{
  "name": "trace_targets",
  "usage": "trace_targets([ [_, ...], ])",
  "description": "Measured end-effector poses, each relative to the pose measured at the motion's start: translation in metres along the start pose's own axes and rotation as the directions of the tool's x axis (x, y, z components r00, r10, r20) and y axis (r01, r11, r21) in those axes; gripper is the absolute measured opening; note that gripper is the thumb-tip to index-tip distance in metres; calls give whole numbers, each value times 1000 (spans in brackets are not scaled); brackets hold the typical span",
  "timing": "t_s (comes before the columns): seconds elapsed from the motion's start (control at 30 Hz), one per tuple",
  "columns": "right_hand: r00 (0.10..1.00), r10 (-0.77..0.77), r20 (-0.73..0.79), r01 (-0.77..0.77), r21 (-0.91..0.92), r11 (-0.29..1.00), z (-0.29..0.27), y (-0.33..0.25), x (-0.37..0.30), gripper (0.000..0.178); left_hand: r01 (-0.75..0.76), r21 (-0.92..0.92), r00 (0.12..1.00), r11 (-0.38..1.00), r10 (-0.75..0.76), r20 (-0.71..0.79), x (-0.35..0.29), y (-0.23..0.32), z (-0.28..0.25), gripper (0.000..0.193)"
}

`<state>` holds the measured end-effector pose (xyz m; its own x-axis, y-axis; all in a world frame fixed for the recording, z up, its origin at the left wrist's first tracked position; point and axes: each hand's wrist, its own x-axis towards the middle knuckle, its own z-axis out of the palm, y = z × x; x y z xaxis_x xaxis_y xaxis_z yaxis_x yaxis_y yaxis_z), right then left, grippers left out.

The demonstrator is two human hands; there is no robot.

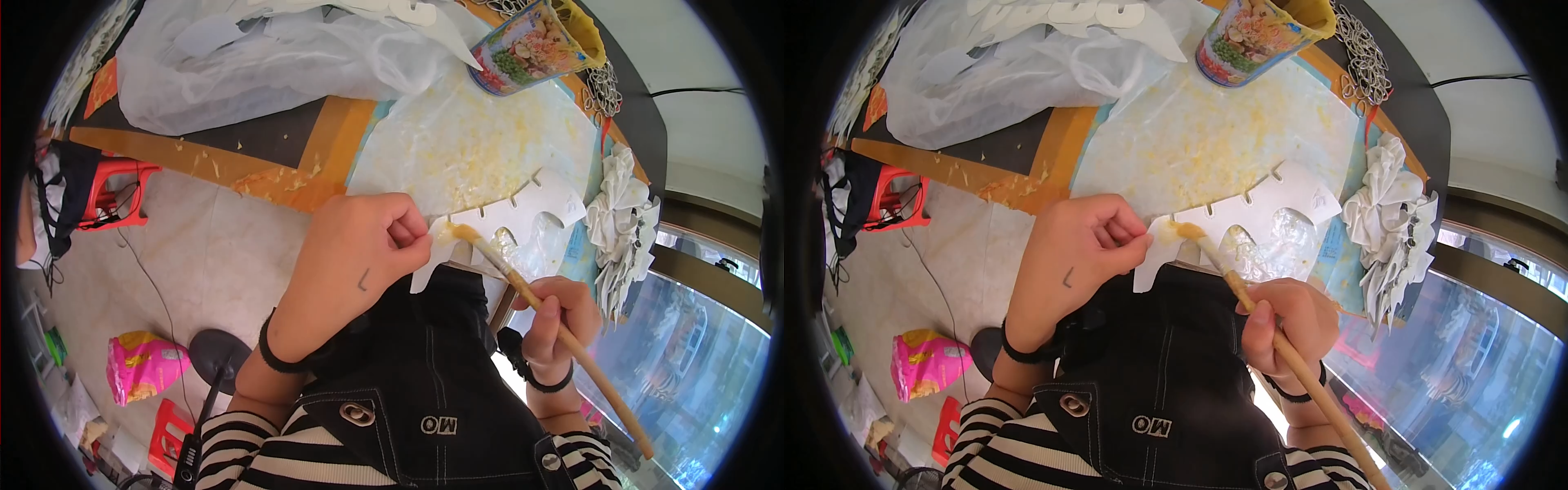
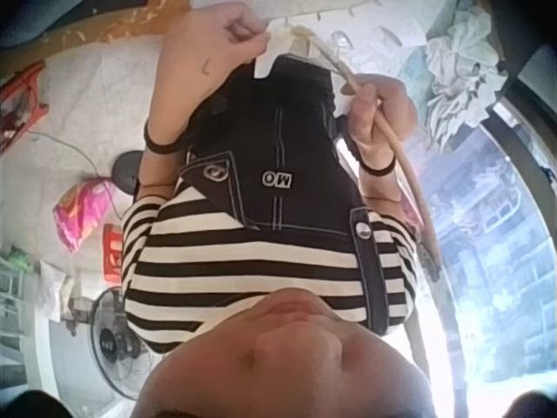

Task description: Applying adhesive with a brush to white shoe components and assembling parts.

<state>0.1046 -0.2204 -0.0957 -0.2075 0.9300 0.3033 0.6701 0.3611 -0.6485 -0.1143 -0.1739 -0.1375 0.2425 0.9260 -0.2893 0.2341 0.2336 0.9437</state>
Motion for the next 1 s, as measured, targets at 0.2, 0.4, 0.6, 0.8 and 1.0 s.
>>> trace_targets([
  [0.2, 991, -80, -110, 82, 14, 997, 8, 4, -4, 11, -22, 4, 1000, 1000, 22, -7, 1, -1, 0, 10],
  [0.4, 996, -89, -3, 88, 101, 991, 1, 2, -18, 13, -20, -8, 1000, 1000, 20, -1, -1, 0, -1, 10],
  [0.6, 997, -57, 59, 52, 74, 996, 14, 9, -27, 17, -25, 13, 999, 1000, 25, -28, -2, -2, 2, 9],
  [0.8, 981, 11, -194, 16, 136, 991, 40, 12, -35, 29, -3, -96, 999, 995, -1, -41, -5, -2, 4, 7],
  [1.0, 890, 24, -455, 26, 103, 994, 32, 15, -27, 34, -17, -72, 996, 997, 10, -89, -7, -2, 7, 6],
])
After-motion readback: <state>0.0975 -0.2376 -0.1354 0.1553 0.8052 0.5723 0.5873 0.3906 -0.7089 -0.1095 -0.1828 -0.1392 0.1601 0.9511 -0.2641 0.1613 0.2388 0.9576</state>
